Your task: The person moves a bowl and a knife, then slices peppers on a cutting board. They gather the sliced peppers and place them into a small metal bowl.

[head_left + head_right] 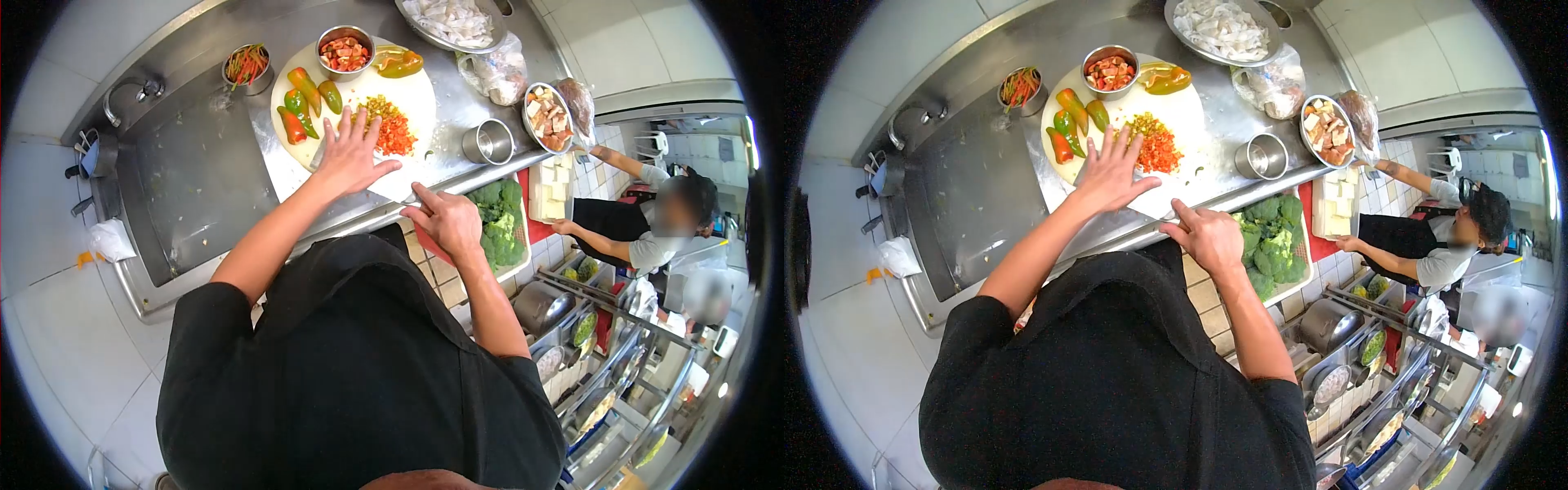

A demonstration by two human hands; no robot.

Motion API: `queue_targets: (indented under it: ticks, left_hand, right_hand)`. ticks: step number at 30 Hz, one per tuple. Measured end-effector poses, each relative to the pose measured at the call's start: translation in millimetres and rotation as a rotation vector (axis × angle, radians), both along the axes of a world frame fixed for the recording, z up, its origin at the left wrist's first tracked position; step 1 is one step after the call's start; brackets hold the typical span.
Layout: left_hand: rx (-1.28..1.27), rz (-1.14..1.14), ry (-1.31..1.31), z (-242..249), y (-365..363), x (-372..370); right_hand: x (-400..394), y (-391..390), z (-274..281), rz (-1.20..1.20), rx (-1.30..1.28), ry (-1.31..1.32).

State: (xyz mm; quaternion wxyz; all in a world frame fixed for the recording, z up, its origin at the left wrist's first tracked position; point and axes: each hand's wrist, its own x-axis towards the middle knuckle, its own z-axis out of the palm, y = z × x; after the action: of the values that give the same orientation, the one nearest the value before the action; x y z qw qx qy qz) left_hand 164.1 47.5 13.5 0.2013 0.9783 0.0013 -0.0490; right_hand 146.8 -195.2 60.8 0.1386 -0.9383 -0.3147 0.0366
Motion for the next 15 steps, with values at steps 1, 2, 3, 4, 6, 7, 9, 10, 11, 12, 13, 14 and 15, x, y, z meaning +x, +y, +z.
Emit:
queue_targets:
  ticks: [1,2,3,4,6,7,9,10,11,12,13,14,15]
  left_hand:
    - [0.014,-0.026,0.093,-4.1,-3.0,15.1]
    - [0.027,-0.047,0.19,-9.7,-3.2,28.4]
    - [0.012,0.009,0.108,-17.7,-1.1,39.4]
    - [-0.087,0.016,0.01,-26.9,11.0,52.6]
    - [-0.276,0.027,-0.189,-41.7,48.8,65.5]
    - [-0.304,0.102,-0.126,-29.3,62.0,61.1]
    - [-0.361,0.244,0.006,-6.2,84.1,54.2]
    - [-0.309,0.234,0.019,-15.0,84.4,50.5]
    - [-0.26,0.226,0.03,-34.5,81.3,45.4]
    - [-0.214,0.22,0.038,-54.0,76.2,40.1]
    - [-0.163,0.202,-0.09,-70.7,69.1,32.4]
    - [-0.175,0.217,-0.155,-80.4,65.4,29.8]
    - [-0.187,0.229,-0.219,-83.3,61.1,28.1]
  right_hand:
    - [0.7,-5.5,0.0,-0.002,-0.008,0.003]
    - [0.8,-13.5,-0.1,0.0,-0.015,0.009]
    - [1.1,-20.5,0.0,0.007,-0.022,0.016]
    - [-0.1,-26.6,1.0,-0.037,0.019,0.071]
    - [-4.5,-39.1,5.7,-0.123,0.102,0.185]
    - [-4.4,-41.8,13.9,-0.216,0.062,0.338]
    - [-2.3,-51.7,4.4,-0.319,0.171,0.524]
    - [-2.0,-56.1,-2.3,-0.371,0.222,0.614]
    - [-3.1,-58.0,-10.8,-0.346,0.351,0.626]
    - [-0.9,-56.8,-10.8,-0.378,0.371,0.705]
    - [2.0,-54.5,-10.4,-0.409,0.39,0.783]
    - [4.6,-51.3,-9.7,-0.441,0.409,0.861]
    - [6.3,-47.6,-8.4,-0.436,0.438,0.877]
